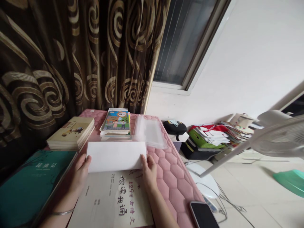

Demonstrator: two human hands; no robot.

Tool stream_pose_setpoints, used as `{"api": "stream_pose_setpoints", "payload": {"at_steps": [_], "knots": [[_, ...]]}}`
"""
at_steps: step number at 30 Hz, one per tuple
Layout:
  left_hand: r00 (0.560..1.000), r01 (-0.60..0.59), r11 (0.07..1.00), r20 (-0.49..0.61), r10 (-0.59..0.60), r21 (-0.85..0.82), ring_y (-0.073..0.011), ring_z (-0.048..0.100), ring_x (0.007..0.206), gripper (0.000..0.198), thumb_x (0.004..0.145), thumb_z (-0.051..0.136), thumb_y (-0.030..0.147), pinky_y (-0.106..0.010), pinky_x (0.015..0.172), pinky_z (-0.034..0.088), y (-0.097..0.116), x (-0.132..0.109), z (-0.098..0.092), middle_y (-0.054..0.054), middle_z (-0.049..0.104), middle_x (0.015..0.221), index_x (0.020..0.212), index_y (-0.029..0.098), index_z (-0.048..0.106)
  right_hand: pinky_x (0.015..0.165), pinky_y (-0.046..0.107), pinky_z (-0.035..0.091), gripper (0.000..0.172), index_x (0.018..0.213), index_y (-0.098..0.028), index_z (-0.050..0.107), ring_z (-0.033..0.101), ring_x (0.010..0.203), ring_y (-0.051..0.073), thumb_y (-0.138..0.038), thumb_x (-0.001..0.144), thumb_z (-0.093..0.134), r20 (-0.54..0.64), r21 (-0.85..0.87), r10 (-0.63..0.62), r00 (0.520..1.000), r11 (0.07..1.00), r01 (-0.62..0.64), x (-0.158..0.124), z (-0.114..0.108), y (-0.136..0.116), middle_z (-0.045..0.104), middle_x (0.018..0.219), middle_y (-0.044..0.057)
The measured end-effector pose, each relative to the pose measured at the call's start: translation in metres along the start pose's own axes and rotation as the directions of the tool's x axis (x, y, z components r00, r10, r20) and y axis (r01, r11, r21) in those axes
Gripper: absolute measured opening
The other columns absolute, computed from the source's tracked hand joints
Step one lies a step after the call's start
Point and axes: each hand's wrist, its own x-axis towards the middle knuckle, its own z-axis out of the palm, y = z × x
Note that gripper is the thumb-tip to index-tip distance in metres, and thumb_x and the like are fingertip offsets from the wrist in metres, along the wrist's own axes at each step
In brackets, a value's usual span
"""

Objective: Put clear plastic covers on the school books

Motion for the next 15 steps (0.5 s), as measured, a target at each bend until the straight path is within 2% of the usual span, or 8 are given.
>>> {"api": "stream_pose_setpoints", "payload": {"at_steps": [4, 7, 10, 13, 15], "knots": [[0.989, 0.129, 0.978, 0.099, -0.114, -0.163, -0.0223, 0.065, 0.080, 0.044, 0.072, 0.056, 0.065, -0.030, 0.071, 0.054, 0.013, -0.002, 0.003, -0.002, 0.071, 0.080, 0.086, 0.024, 0.058, 0.056, 0.027, 0.039, 0.036, 0.084, -0.022, 0.065, 0.051, 0.068, 0.018, -0.058, 0.080, 0.065, 0.001, 0.015, 0.017, 1.000, 1.000, -0.017, 0.000, -0.001, 0.000, 0.062, 0.075, 0.001], [0.986, 0.146, 0.972, 0.112, -0.127, -0.185, -0.0229, 0.065, 0.080, 0.042, 0.070, 0.057, 0.065, -0.031, 0.071, 0.054, 0.019, -0.003, 0.003, -0.002, 0.070, 0.080, 0.082, 0.024, 0.057, 0.055, 0.028, 0.039, 0.036, 0.080, -0.022, 0.066, 0.052, 0.067, 0.019, -0.059, 0.079, 0.066, -0.012, -0.009, 0.015, 1.000, 1.000, -0.015, 0.001, -0.001, 0.002, 0.064, 0.075, 0.001], [0.985, 0.158, 0.970, 0.093, -0.143, -0.184, -0.0239, 0.065, 0.082, 0.041, 0.071, 0.057, 0.064, -0.033, 0.073, 0.054, 0.018, -0.003, 0.004, -0.003, 0.071, 0.082, 0.083, 0.024, 0.058, 0.057, 0.028, 0.042, 0.036, 0.084, -0.022, 0.067, 0.054, 0.071, 0.020, -0.058, 0.079, 0.066, 0.004, 0.039, 0.007, 1.000, 0.999, -0.008, 0.002, -0.001, 0.005, 0.065, 0.077, 0.002], [0.991, 0.134, 0.984, 0.040, -0.130, -0.116, -0.0245, 0.065, 0.083, 0.039, 0.074, 0.054, 0.061, -0.033, 0.072, 0.054, 0.011, -0.002, 0.001, -0.004, 0.072, 0.084, 0.087, 0.024, 0.060, 0.060, 0.029, 0.044, 0.034, 0.086, -0.022, 0.067, 0.054, 0.071, 0.019, -0.055, 0.078, 0.068, 0.028, 0.100, 0.013, 1.000, 0.995, -0.016, 0.003, -0.002, 0.008, 0.064, 0.077, 0.002], [0.998, 0.053, 0.998, -0.022, -0.052, 0.025, -0.0244, 0.066, 0.085, 0.037, 0.077, 0.053, 0.059, -0.032, 0.070, 0.053, 0.005, -0.002, -0.002, -0.004, 0.072, 0.087, 0.090, 0.025, 0.060, 0.060, 0.030, 0.044, 0.033, 0.085, -0.021, 0.067, 0.054, 0.070, 0.019, -0.053, 0.078, 0.069, 0.029, 0.098, 0.021, 0.999, 0.995, -0.023, 0.003, -0.003, 0.009, 0.064, 0.077, 0.002]]}}
